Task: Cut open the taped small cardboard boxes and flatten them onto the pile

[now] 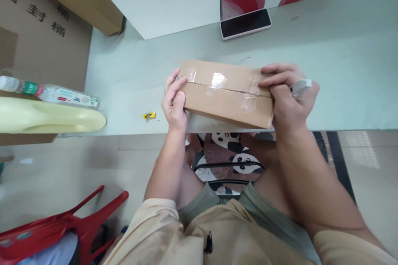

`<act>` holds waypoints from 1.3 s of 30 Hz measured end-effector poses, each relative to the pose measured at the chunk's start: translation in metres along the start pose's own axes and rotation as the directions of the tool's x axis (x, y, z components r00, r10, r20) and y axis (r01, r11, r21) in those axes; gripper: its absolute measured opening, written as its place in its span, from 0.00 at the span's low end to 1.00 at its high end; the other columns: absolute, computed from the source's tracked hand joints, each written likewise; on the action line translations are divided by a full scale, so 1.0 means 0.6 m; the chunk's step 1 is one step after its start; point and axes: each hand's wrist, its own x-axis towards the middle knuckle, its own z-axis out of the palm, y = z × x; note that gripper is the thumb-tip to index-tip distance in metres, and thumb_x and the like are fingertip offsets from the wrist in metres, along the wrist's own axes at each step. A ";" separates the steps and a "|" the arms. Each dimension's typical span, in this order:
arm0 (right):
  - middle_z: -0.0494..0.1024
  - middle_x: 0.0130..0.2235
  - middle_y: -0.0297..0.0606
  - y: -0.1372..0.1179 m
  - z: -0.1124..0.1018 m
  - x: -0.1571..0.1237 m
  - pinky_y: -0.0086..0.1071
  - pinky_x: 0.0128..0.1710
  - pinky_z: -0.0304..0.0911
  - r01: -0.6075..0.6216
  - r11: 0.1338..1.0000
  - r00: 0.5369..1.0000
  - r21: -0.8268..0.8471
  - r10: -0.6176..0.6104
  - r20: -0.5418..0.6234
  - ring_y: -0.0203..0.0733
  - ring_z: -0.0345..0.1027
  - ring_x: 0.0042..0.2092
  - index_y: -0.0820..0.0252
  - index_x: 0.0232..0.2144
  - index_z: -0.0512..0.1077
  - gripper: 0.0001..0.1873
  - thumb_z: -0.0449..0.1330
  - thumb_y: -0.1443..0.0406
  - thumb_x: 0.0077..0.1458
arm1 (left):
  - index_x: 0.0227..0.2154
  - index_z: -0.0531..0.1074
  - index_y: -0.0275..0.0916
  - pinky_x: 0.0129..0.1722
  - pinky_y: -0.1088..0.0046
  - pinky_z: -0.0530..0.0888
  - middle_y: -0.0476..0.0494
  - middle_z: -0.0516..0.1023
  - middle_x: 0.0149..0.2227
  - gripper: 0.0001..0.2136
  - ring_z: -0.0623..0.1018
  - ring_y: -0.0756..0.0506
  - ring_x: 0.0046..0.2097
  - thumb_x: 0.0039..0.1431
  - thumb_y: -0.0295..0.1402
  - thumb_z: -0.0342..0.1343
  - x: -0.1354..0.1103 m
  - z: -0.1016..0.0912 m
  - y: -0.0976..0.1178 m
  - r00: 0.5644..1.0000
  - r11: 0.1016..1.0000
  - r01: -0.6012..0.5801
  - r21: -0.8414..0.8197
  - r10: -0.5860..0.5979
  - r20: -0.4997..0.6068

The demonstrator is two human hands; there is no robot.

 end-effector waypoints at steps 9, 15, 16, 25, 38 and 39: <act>0.80 0.44 0.40 -0.007 0.001 -0.001 0.56 0.59 0.67 0.044 0.999 0.999 0.015 -0.045 0.021 0.53 0.75 0.52 0.53 0.30 0.77 0.12 0.56 0.60 0.62 | 0.43 0.81 0.45 0.69 0.49 0.62 0.43 0.75 0.58 0.19 0.70 0.36 0.66 0.60 0.51 0.57 0.005 -0.007 -0.004 0.998 0.998 -0.055 -0.010 0.055 0.020; 0.80 0.46 0.44 0.015 -0.013 0.003 0.50 0.49 0.74 0.004 0.999 0.997 -0.053 -0.008 -0.075 0.51 0.76 0.49 0.54 0.43 0.76 0.17 0.50 0.56 0.65 | 0.38 0.80 0.41 0.67 0.54 0.65 0.42 0.77 0.55 0.17 0.72 0.37 0.64 0.54 0.46 0.56 0.029 -0.035 -0.029 0.975 0.983 0.114 -0.142 -0.138 -0.176; 0.81 0.43 0.43 0.020 -0.014 0.005 0.48 0.46 0.75 -0.029 0.998 0.997 -0.061 0.024 -0.078 0.49 0.77 0.46 0.54 0.42 0.77 0.16 0.50 0.57 0.65 | 0.39 0.80 0.41 0.66 0.56 0.67 0.42 0.78 0.54 0.17 0.73 0.37 0.63 0.53 0.45 0.55 0.033 -0.041 -0.035 0.955 0.965 0.164 -0.207 -0.208 -0.212; 0.78 0.57 0.42 0.011 0.028 0.001 0.54 0.57 0.70 -0.086 0.989 0.871 -0.117 0.132 0.473 0.53 0.75 0.55 0.55 0.57 0.74 0.26 0.54 0.64 0.57 | 0.41 0.76 0.41 0.43 0.71 0.78 0.43 0.82 0.46 0.19 0.79 0.42 0.51 0.48 0.44 0.62 0.035 -0.052 -0.047 0.804 0.781 0.490 -0.386 -0.576 -0.145; 0.61 0.70 0.37 -0.012 0.009 0.002 0.49 0.73 0.52 0.042 0.993 0.907 0.114 -0.086 0.413 0.49 0.53 0.72 0.49 0.65 0.67 0.29 0.55 0.53 0.64 | 0.44 0.77 0.37 0.44 0.59 0.81 0.31 0.83 0.42 0.42 0.81 0.31 0.53 0.45 0.73 0.52 0.008 -0.027 -0.016 0.674 0.609 0.739 -0.290 -0.681 0.287; 0.61 0.71 0.37 -0.016 0.008 0.003 0.49 0.73 0.51 0.043 0.990 0.904 0.133 -0.096 0.416 0.50 0.52 0.73 0.49 0.65 0.67 0.29 0.55 0.51 0.64 | 0.46 0.77 0.37 0.49 0.56 0.80 0.31 0.83 0.45 0.44 0.79 0.30 0.56 0.44 0.74 0.52 0.004 -0.024 -0.014 0.677 0.615 0.736 -0.284 -0.666 0.313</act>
